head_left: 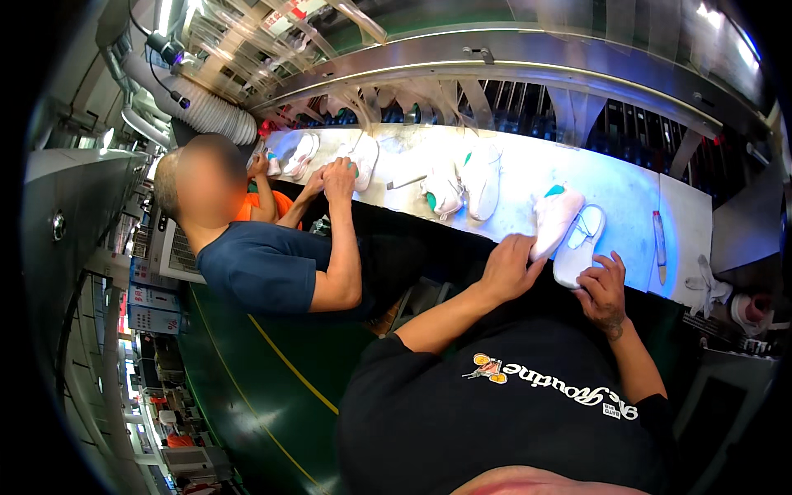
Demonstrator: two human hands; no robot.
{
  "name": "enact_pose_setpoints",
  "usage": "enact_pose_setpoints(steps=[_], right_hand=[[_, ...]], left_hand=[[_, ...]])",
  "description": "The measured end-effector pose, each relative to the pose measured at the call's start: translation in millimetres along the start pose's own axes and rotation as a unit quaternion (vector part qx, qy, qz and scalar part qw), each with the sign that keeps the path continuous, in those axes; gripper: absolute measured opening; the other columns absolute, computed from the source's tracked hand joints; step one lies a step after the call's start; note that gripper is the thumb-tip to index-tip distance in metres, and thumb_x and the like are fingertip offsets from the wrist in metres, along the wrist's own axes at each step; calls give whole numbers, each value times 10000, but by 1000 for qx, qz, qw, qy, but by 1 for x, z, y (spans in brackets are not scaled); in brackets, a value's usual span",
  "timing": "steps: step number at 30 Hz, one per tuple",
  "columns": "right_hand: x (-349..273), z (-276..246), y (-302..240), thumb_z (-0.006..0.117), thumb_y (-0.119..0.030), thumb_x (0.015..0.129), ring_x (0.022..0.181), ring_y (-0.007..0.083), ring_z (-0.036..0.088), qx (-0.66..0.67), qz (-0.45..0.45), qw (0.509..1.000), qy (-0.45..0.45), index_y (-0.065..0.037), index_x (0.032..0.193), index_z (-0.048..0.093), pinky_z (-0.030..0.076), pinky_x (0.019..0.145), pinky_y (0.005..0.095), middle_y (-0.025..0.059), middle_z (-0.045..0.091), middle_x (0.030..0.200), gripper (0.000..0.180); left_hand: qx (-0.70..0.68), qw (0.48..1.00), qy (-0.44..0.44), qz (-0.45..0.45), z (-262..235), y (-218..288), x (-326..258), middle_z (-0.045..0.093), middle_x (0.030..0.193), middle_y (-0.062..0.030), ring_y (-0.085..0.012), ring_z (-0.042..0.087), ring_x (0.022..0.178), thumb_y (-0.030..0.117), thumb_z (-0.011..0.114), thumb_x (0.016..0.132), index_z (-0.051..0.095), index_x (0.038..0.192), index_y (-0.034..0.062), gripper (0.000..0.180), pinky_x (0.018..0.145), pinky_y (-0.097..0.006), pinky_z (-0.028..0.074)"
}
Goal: The person assembles a white sneaker by hand, inserting a teal insole into the shoe and using a blue marker to apply a substance to the interior. The person repeatedly handles the shoe and insole, adjusting their fit and applying the marker to different areas of the shoe's interior.
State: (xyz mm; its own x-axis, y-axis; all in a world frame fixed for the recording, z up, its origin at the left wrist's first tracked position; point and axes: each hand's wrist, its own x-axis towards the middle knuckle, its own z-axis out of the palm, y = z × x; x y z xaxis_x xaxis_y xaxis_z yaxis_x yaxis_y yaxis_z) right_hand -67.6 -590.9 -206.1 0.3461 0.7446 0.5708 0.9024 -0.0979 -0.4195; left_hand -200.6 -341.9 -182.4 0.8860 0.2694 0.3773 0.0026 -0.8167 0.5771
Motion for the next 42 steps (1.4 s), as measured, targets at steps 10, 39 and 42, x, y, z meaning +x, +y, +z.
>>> enact_pose_setpoints(steps=[10, 39, 42], right_hand=[[48, -23, -69, 645, 4, 1004, 771, 177, 556, 255, 187, 927, 203, -10, 1092, 706, 474, 725, 300, 94, 609, 985, 107], [22, -25, -83, 864, -66, 921, 711, 151, 549, 246, 264, 918, 164, -42, 971, 630, 449, 624, 284, 82, 615, 910, 240], [26, -26, -82, 859, -62, 910, 786, 187, 596, 325, 321, 866, 203, -35, 1004, 649, 492, 706, 301, 88, 627, 941, 231]], left_hand=[[-317, 941, -94, -70, -20, 76, 45, 715, 1389, -181, -276, 742, 1145, 18, 699, 1019, 690, 1361, 44, 343, 906, -343, 603], [-455, 884, -73, -78, 2, 79, -13, 647, 1464, -287, -121, 682, 1048, 44, 698, 1068, 475, 1178, 20, 250, 869, -252, 576], [-424, 901, -77, -46, -1, 76, -5, 637, 1474, -294, -135, 686, 1058, 30, 696, 1065, 459, 1200, 12, 273, 881, -262, 582]])
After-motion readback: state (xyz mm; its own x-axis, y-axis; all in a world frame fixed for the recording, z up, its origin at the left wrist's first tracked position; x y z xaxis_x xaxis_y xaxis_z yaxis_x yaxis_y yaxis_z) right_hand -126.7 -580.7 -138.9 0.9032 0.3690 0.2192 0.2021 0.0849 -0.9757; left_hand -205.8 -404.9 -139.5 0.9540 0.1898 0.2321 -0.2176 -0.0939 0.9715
